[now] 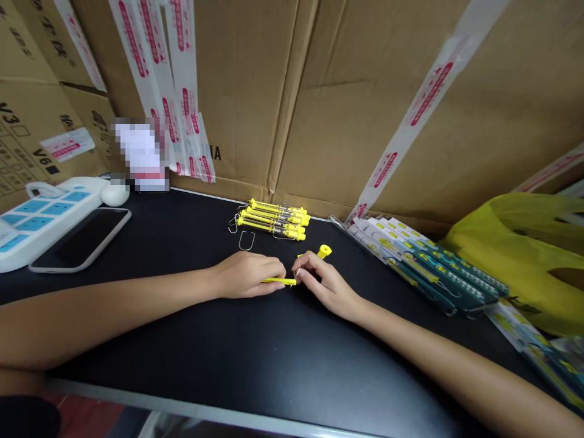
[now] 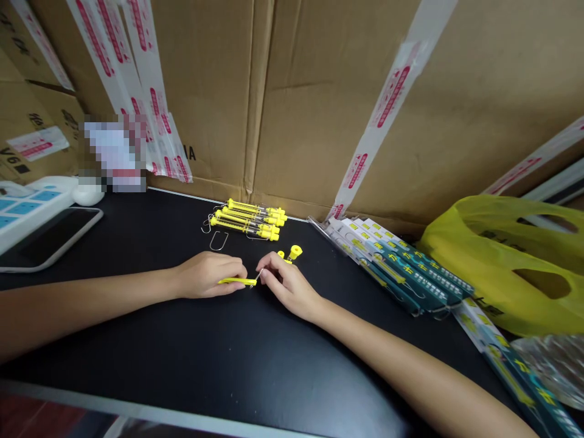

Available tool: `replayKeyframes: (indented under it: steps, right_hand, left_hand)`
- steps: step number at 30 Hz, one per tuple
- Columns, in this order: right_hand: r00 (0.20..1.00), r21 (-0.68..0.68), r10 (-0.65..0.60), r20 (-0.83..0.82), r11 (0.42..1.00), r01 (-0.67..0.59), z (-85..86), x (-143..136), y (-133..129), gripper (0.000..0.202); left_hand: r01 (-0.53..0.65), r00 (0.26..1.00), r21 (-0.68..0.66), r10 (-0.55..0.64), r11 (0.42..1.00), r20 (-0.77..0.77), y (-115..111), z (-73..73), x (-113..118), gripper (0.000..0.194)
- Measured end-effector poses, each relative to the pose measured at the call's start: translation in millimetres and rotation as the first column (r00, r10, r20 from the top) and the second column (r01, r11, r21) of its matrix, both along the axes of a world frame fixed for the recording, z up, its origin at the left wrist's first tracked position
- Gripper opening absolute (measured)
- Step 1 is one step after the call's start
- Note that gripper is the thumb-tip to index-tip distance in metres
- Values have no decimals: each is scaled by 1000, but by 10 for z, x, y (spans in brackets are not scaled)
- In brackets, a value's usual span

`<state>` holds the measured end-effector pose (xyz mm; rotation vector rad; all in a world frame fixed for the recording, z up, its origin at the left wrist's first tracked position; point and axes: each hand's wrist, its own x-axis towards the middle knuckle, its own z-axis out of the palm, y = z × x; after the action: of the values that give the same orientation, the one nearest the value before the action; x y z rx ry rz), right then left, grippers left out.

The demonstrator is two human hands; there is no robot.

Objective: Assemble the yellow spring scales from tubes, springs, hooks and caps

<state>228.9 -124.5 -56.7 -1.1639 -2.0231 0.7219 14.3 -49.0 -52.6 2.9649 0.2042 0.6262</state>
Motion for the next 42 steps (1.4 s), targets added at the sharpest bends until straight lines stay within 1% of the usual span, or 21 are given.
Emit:
replayKeyframes:
  steps: [5,9,12,15,17,21,25,30,38,40,42]
  right_hand:
    - [999,-45,26,-25,999,-27,12,-3,11,23]
    - [998,-18,50,28,999,-50,30,-12,13,27]
    - [993,15,70,99,997,-72,45,-20,5,27]
    - [977,57,97,189,992,-110,52,-22,-7,24]
    - [971,75,98,218,990,-117,48,-19,-15,20]
    - [965,98,82,250,989,-109,13,-14,-25,11]
    - [951,131,58,305,986,-102,-23,-25,-19,11]
    - [952,160,28,305,984,-80,-27,-41,-5,12]
    - [953,157,22,301,985,-72,7,-44,-22,13]
    - [956,150,26,292,986,-73,4,-39,-21,16]
    - [958,146,37,284,986,-81,-4,-35,-15,25]
  left_hand:
    - [38,999,65,-37,997,-28,-6,9,4,27]
    - [48,998,73,-46,996,-33,-3,6,4,26]
    - [40,999,56,-39,998,-31,-4,1,7,24]
    - [4,1000,17,-4,1000,-15,-6,-12,12,18]
    - [-32,999,8,32,999,-15,-6,-23,14,16]
    - [-95,995,49,97,994,-37,-13,-33,18,18]
    - [-139,989,83,143,987,-40,-24,-26,21,19]
    - [-166,985,106,170,980,-35,-26,-31,20,20]
    - [-152,988,104,155,983,-21,-22,-24,25,21]
    - [-158,987,108,159,982,-4,-26,-21,25,22]
    - [-165,986,116,165,979,13,-28,-21,24,23]
